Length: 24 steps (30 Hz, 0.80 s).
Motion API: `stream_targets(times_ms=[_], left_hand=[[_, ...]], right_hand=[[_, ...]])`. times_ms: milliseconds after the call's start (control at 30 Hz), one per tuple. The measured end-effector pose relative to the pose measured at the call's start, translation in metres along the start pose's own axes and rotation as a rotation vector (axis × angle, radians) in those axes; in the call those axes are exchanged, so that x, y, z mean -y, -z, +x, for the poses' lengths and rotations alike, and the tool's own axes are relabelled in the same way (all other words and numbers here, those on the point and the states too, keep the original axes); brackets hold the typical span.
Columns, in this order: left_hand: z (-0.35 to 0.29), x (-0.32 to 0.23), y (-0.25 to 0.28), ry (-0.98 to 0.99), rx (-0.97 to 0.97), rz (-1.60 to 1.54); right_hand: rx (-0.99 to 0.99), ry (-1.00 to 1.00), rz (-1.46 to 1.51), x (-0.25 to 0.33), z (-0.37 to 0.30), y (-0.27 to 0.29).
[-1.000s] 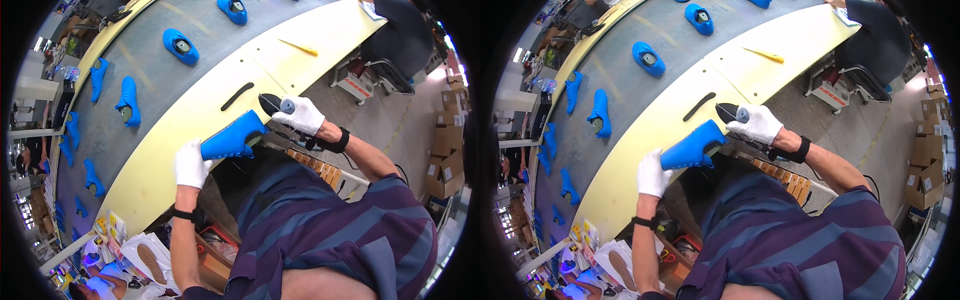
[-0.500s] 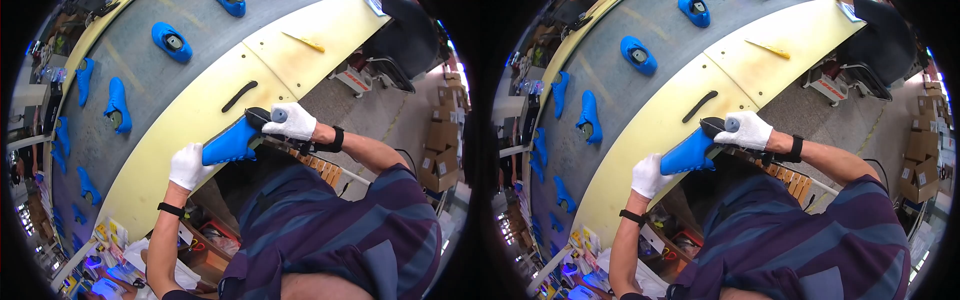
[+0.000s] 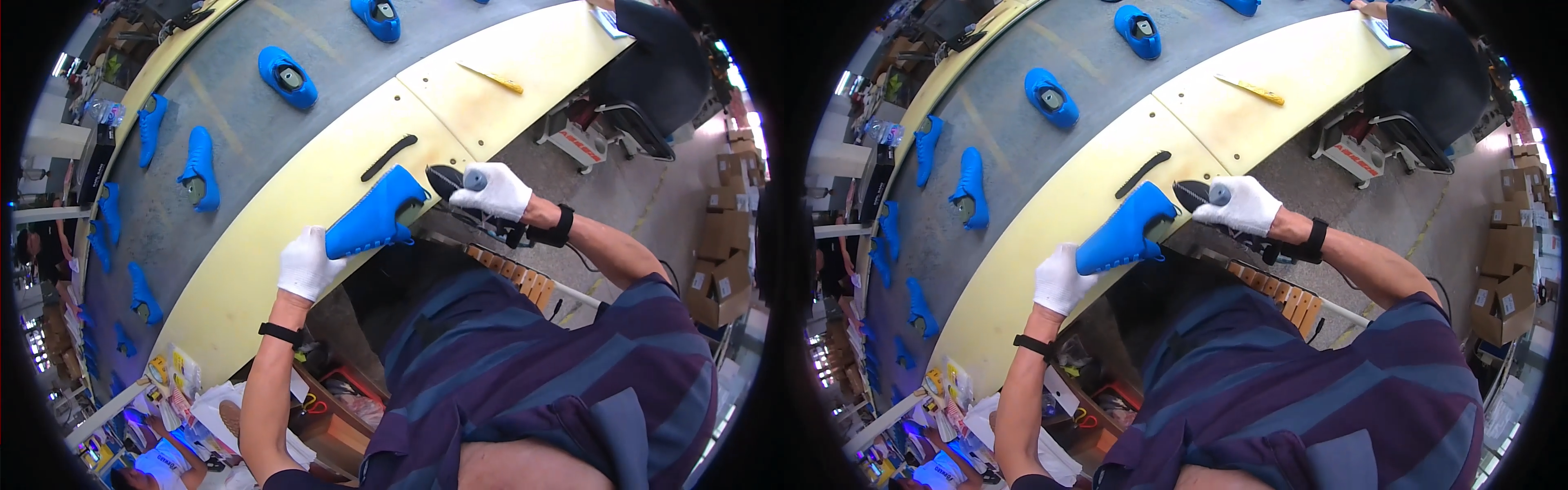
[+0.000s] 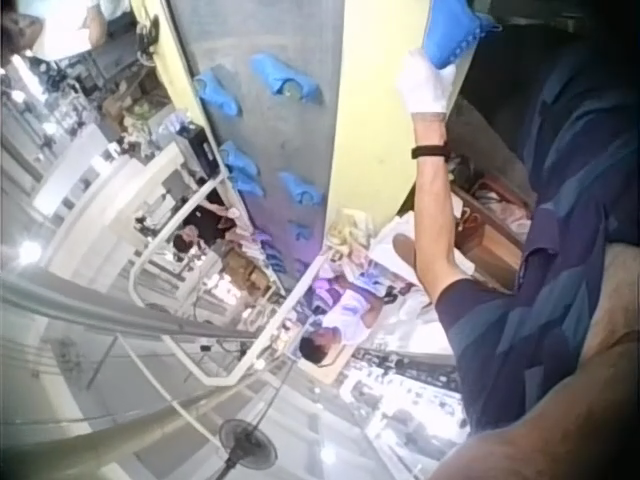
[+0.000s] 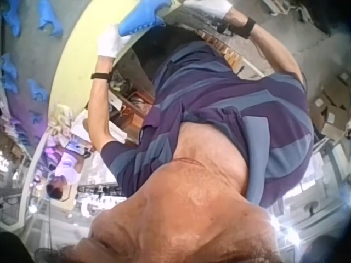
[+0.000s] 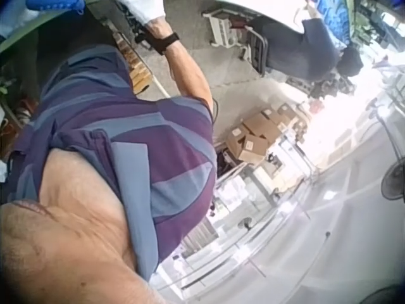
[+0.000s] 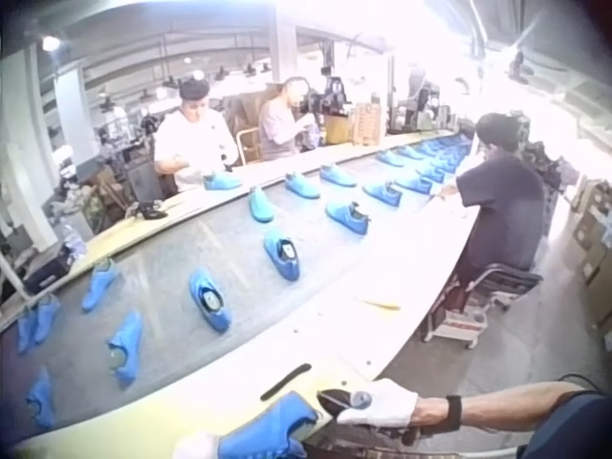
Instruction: The worker is assembling blue athletic shoes on a conveyor belt, applying glue and fitting components.
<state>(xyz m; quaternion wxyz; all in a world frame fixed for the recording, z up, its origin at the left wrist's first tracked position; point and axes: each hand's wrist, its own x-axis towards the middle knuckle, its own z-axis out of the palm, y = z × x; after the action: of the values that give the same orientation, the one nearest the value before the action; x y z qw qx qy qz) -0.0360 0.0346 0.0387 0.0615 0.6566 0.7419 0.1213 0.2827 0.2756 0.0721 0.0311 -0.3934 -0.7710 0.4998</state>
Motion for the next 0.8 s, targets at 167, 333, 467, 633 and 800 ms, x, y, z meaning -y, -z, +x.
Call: stream_targets(times_ms=[167,333,467,633,800], left_hand=[[0.004,0.0,0.006,-0.017,0.002,-0.019],[0.008,0.003,0.005,-0.021,-0.005,-0.023],[0.007,0.002,0.003,-0.037,-0.021,-0.013],[0.006,0.002,0.005,-0.023,-0.013,0.009],[0.007,-0.002,0.008,0.001,0.026,0.021]], right_hand=[[0.052,0.119,0.024,0.028,0.025,-0.009],[0.204,0.075,-0.055,0.04,0.038,-0.029],[0.13,0.164,-0.038,0.043,0.031,-0.033],[0.255,0.043,-0.096,0.046,0.002,-0.03],[0.148,0.032,-0.169,0.007,-0.03,-0.012]])
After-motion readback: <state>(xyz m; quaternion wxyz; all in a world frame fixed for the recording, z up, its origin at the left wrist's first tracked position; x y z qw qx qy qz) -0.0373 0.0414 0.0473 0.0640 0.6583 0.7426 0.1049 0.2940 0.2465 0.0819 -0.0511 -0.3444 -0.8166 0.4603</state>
